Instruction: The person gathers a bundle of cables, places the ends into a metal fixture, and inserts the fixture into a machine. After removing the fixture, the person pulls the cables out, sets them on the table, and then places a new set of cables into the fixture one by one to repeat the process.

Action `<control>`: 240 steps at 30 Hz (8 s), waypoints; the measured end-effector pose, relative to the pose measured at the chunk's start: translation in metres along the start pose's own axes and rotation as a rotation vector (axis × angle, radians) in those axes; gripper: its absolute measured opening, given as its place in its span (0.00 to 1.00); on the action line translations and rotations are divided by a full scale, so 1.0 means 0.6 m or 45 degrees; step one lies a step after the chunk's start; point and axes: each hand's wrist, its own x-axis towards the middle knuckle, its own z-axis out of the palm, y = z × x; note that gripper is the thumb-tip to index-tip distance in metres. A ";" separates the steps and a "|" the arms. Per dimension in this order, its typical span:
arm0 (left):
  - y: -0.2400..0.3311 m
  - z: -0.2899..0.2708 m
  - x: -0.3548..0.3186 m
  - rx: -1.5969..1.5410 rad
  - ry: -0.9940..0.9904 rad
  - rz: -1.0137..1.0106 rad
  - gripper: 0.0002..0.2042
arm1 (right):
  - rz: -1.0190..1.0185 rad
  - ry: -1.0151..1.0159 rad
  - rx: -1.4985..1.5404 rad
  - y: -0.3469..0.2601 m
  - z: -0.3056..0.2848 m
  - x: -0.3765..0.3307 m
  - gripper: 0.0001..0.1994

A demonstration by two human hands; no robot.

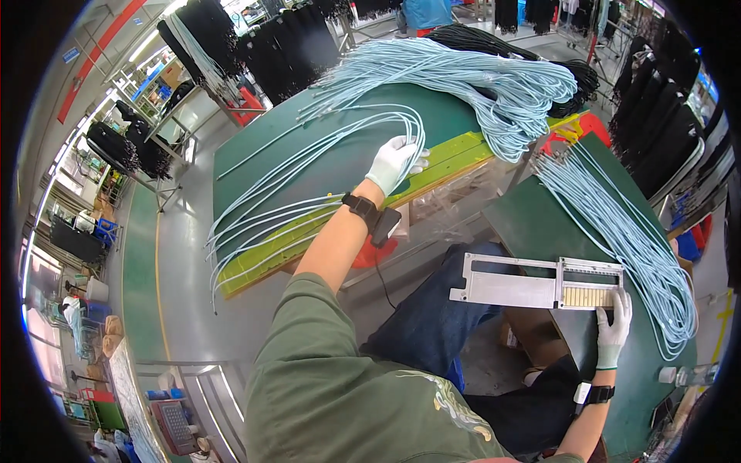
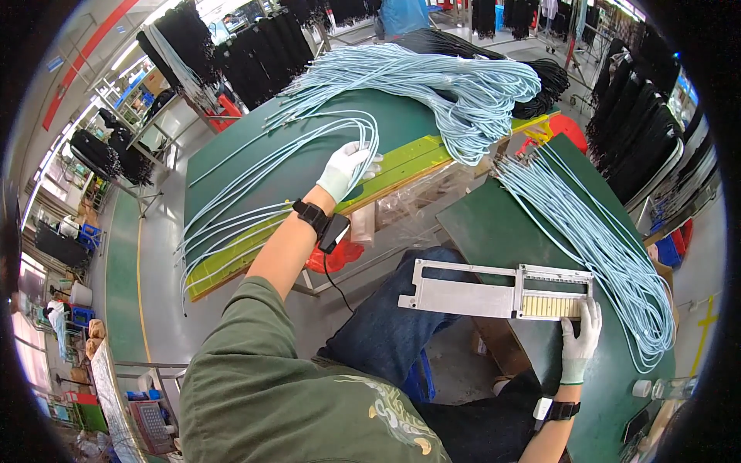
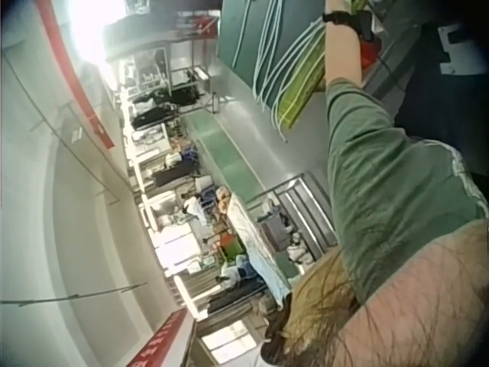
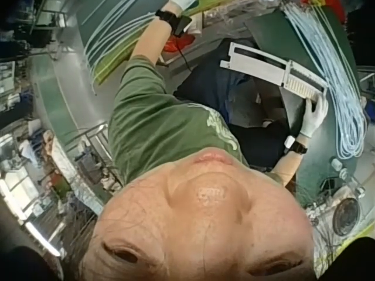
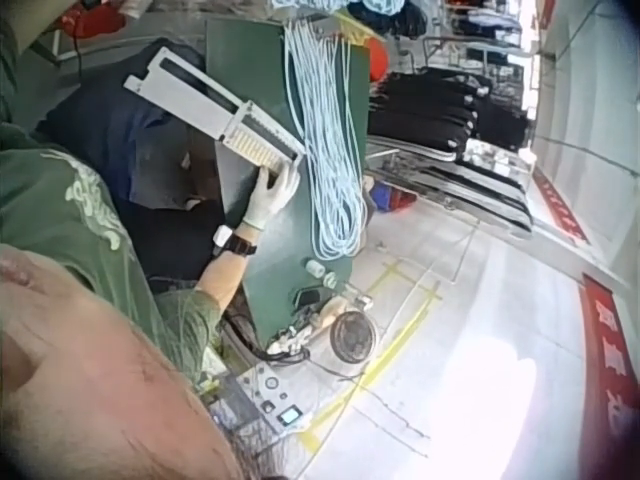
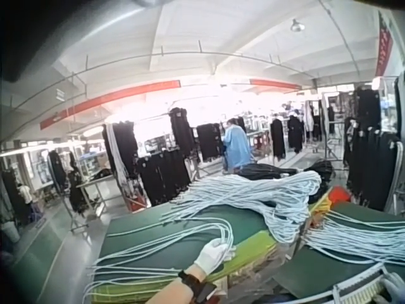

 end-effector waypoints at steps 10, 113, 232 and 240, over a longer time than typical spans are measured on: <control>-0.007 -0.010 0.001 0.232 0.001 0.137 0.12 | 0.000 -0.004 0.002 0.001 0.004 0.002 0.25; 0.620 -0.059 -1.072 0.121 1.063 1.403 0.21 | -1.399 -2.408 1.861 -1.335 -0.023 0.240 0.31; 0.683 -0.336 -1.404 0.288 2.136 1.841 0.16 | -2.977 -1.122 1.209 -2.498 -0.049 -0.131 0.16; 0.798 -0.449 -1.520 0.504 1.115 1.831 0.11 | -3.002 -1.398 0.762 -2.618 -0.062 -0.222 0.18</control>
